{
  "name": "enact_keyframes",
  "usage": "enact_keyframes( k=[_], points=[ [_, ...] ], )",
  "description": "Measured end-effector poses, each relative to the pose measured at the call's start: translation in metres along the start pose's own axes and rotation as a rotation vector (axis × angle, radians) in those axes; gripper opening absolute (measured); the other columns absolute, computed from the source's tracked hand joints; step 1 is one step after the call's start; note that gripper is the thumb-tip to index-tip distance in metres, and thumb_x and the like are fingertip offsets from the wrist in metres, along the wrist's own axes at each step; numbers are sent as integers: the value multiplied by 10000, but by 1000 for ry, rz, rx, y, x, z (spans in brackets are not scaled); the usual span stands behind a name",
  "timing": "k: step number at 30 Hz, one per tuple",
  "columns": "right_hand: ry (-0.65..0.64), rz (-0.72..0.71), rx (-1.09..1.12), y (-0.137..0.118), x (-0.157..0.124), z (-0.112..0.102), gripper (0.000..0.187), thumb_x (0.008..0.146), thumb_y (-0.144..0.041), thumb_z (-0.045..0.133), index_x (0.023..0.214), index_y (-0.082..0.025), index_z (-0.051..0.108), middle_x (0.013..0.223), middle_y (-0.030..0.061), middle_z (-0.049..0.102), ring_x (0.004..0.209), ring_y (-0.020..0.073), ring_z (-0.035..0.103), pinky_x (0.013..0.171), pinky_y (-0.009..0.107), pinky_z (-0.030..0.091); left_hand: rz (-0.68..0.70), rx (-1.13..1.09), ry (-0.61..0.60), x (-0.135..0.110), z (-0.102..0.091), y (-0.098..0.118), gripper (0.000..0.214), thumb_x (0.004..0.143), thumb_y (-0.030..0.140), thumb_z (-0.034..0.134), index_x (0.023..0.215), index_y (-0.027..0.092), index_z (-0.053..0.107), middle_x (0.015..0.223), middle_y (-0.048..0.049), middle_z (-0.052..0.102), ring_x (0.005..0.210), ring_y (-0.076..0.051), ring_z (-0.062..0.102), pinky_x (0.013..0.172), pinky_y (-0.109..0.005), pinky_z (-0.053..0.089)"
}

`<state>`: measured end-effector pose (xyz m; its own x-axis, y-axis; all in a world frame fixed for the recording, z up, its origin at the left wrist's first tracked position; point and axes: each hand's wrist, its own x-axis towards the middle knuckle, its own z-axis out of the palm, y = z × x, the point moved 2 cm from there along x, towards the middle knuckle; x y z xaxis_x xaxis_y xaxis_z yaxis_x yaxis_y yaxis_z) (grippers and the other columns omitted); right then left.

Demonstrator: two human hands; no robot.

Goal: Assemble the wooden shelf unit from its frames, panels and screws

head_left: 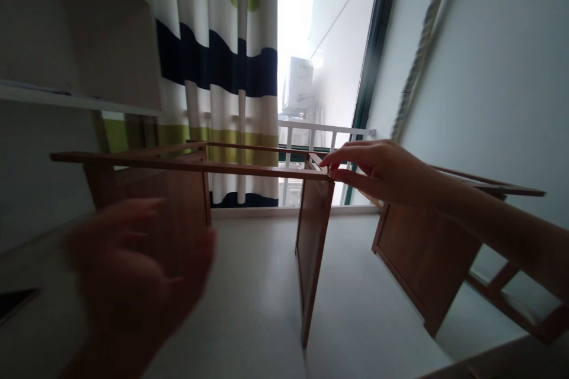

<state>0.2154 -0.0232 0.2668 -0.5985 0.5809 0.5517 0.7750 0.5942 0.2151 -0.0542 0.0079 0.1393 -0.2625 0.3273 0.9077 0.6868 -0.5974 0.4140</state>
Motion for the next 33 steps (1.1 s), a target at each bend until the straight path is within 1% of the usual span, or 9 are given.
enact_keyframes(
  k=[2, 3, 7, 11, 14, 18, 23, 29, 33],
  points=[
    [-12, -8, -10, -1, -2, -1, 237, 869, -306, 479, 1047, -211, 604, 906, 17, 626, 611, 88, 506, 519, 210, 356, 311, 20, -250, -19, 24, 41, 442, 647, 446, 606, 1034, 269, 486, 945, -45, 576, 898, -288, 548, 788, -453, 443],
    [-19, -12, -13, -1, -3, -2, 247, 867, -309, 483, 1065, -213, 594, 913, 16, 623, 600, 83, 502, 514, 208, 355, 339, -10, -330, -26, 38, 56, 473, 668, 454, 598, 1072, 252, 458, 966, -56, 584, 879, -265, 564, 754, -419, 471],
    [-72, -27, -61, 0, -6, -2, 306, 855, -307, 497, 1143, -211, 544, 906, 24, 620, 576, 77, 504, 506, 206, 359, 146, -192, -423, -32, 88, 89, 672, 674, 509, 608, 1213, 210, 339, 1181, -118, 516, 1065, -289, 505, 843, -443, 450],
    [-86, -48, -119, 1, -8, -2, 320, 853, -274, 480, 1167, -222, 522, 981, 32, 602, 585, 73, 509, 513, 210, 373, 22, -405, -333, -22, 117, 104, 684, 672, 490, 625, 1220, 199, 337, 1225, -130, 480, 1136, -286, 455, 889, -440, 418],
    [-69, -49, -122, 0, -9, -2, 307, 850, -251, 485, 1153, -224, 528, 969, 23, 601, 583, 71, 505, 517, 208, 378, -14, -517, -255, -17, 125, 109, 569, 710, 390, 623, 1190, 215, 371, 1203, -98, 506, 1129, -248, 467, 898, -404, 416],
    [-62, -47, -86, -2, -10, -2, 312, 861, -252, 476, 1165, -200, 521, 940, 30, 598, 598, 75, 504, 508, 200, 358, -37, -530, -222, -18, 128, 108, 450, 722, 299, 618, 1127, 212, 441, 1143, -72, 554, 1071, -224, 511, 867, -376, 440],
    [30, -27, -24, -4, -6, 0, 251, 883, -270, 443, 1067, -173, 585, 851, 25, 597, 626, 84, 493, 530, 203, 340, -29, -496, -143, -22, 129, 105, 392, 716, 289, 620, 1080, 199, 504, 1023, -56, 617, 941, -202, 579, 820, -358, 482],
    [152, 42, 18, -7, 4, 6, 180, 848, -215, 483, 905, -178, 649, 760, 1, 601, 579, 73, 466, 526, 199, 343, -1, -530, -54, -30, 134, 106, 347, 750, 279, 588, 1088, 208, 553, 1028, -49, 644, 907, -193, 616, 800, -340, 531],
    [180, 61, 17, -7, 5, 6, 159, 828, -197, 509, 851, -171, 664, 723, -5, 598, 579, 73, 468, 527, 201, 342, 17, -529, -28, -32, 135, 107, 354, 753, 266, 588, 1102, 213, 561, 1030, -43, 648, 888, -188, 628, 794, -326, 544]
  ],
)
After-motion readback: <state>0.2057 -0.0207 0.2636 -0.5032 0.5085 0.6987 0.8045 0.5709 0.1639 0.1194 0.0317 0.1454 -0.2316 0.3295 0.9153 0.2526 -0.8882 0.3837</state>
